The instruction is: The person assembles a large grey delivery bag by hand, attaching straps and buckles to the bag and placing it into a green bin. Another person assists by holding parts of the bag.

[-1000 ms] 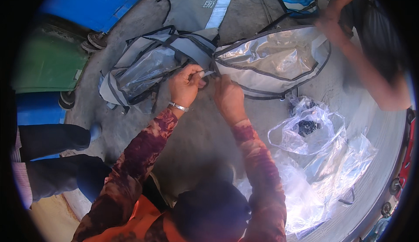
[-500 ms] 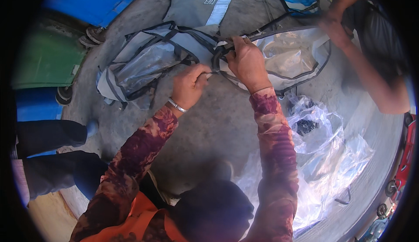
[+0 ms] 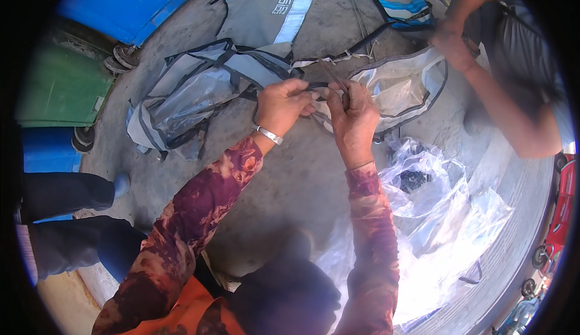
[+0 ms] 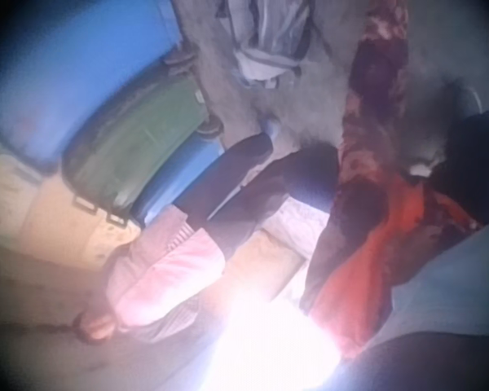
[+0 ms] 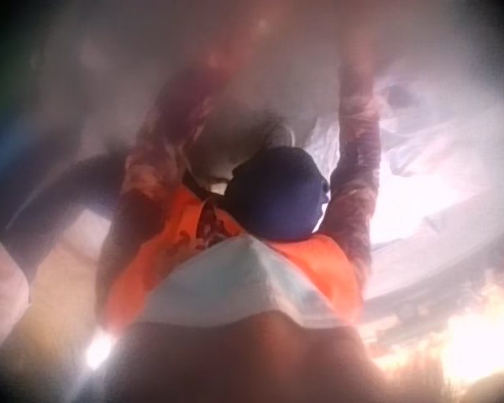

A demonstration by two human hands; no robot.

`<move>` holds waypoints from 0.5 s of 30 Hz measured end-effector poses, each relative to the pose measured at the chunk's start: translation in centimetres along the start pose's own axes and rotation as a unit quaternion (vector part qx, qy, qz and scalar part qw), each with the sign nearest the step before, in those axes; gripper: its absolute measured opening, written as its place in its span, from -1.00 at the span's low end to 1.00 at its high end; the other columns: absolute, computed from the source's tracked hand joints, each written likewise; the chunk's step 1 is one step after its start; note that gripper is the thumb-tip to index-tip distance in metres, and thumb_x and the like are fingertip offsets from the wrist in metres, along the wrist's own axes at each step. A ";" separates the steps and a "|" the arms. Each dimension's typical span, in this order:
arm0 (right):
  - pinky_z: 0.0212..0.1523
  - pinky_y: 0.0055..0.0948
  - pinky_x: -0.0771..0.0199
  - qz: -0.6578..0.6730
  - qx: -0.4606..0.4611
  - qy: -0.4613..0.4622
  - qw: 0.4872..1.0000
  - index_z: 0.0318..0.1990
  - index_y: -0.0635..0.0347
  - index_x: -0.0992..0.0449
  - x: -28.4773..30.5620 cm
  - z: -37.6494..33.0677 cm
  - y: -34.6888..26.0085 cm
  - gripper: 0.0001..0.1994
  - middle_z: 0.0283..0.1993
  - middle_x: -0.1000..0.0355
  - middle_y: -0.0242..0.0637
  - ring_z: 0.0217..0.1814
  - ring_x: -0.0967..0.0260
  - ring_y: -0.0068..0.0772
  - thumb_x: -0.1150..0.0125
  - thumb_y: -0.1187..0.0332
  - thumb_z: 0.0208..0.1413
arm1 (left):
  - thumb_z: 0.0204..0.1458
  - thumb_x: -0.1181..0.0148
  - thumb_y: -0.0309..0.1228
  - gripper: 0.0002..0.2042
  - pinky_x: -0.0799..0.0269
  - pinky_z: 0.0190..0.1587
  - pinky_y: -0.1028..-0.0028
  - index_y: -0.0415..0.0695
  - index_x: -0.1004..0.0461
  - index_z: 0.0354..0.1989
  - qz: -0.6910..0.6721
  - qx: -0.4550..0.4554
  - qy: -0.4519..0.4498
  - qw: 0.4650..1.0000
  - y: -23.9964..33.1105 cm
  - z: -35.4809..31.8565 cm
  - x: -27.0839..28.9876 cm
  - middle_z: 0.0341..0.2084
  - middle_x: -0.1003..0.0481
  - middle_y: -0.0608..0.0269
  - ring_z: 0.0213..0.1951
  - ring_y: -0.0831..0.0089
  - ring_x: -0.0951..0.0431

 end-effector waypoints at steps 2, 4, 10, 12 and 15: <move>-0.49 -0.43 -0.30 0.015 0.038 0.010 0.999 -0.22 0.18 -0.60 0.0 -0.2 -0.5 -0.80 -0.51 -0.36 -0.30 -0.56 -0.23 -0.48 -0.39 0.46 -0.04 | 0.07 -0.22 -0.66 -0.91 -0.58 -0.39 0.55 -0.35 -0.54 -0.24 -0.065 0.003 -0.003 0.998 0.2 -0.4 -0.1 -0.46 -0.61 0.20 -0.50 0.55 -0.60; -0.51 -0.42 -0.29 -0.010 0.043 0.006 0.999 -0.22 0.17 -0.61 -0.1 -0.2 -0.8 -0.80 -0.51 -0.34 -0.30 -0.57 -0.23 -0.47 -0.41 0.44 -0.06 | 0.08 -0.22 -0.66 -0.90 -0.59 -0.38 0.54 -0.35 -0.53 -0.23 -0.028 -0.013 -0.008 0.999 0.6 -0.8 -0.1 -0.44 -0.61 0.19 -0.47 0.52 -0.61; -0.52 -0.38 -0.31 -0.050 0.070 -0.013 0.996 -0.21 0.17 -0.64 0.5 0.1 -1.2 -0.78 -0.55 -0.30 -0.28 -0.60 -0.25 -0.40 -0.42 0.40 -0.05 | -0.04 -0.39 -0.51 -0.84 -0.54 -0.37 0.55 -0.26 -0.61 -0.28 0.102 -0.180 0.008 0.978 1.9 -1.5 -0.3 -0.45 -0.65 0.19 -0.43 0.56 -0.65; -0.51 -0.43 -0.26 -0.057 0.082 -0.026 0.995 -0.18 0.18 -0.65 1.0 0.2 -1.5 -0.78 -0.57 -0.26 -0.32 -0.60 -0.21 -0.49 -0.41 0.39 -0.02 | -0.05 -0.39 -0.51 -0.84 -0.53 -0.35 0.54 -0.25 -0.61 -0.29 0.127 -0.220 0.007 0.967 2.1 -1.5 -0.5 -0.46 -0.64 0.19 -0.42 0.55 -0.64; -0.49 -0.43 -0.32 -0.052 0.075 -0.040 0.995 -0.20 0.19 -0.65 1.4 0.6 -1.6 -0.82 -0.54 -0.35 -0.27 -0.58 -0.31 -0.44 -0.37 0.43 -0.01 | -0.06 -0.38 -0.51 -0.85 -0.51 -0.35 0.53 -0.22 -0.62 -0.30 0.135 -0.237 -0.002 0.962 2.3 -1.7 -0.6 -0.47 -0.63 0.18 -0.42 0.52 -0.64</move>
Point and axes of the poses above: each hand's wrist, its own z-axis towards the middle knuckle, its own x-axis out of the back of the hand, y = z × x, the point moved 3 cm from there along z, towards the middle knuckle
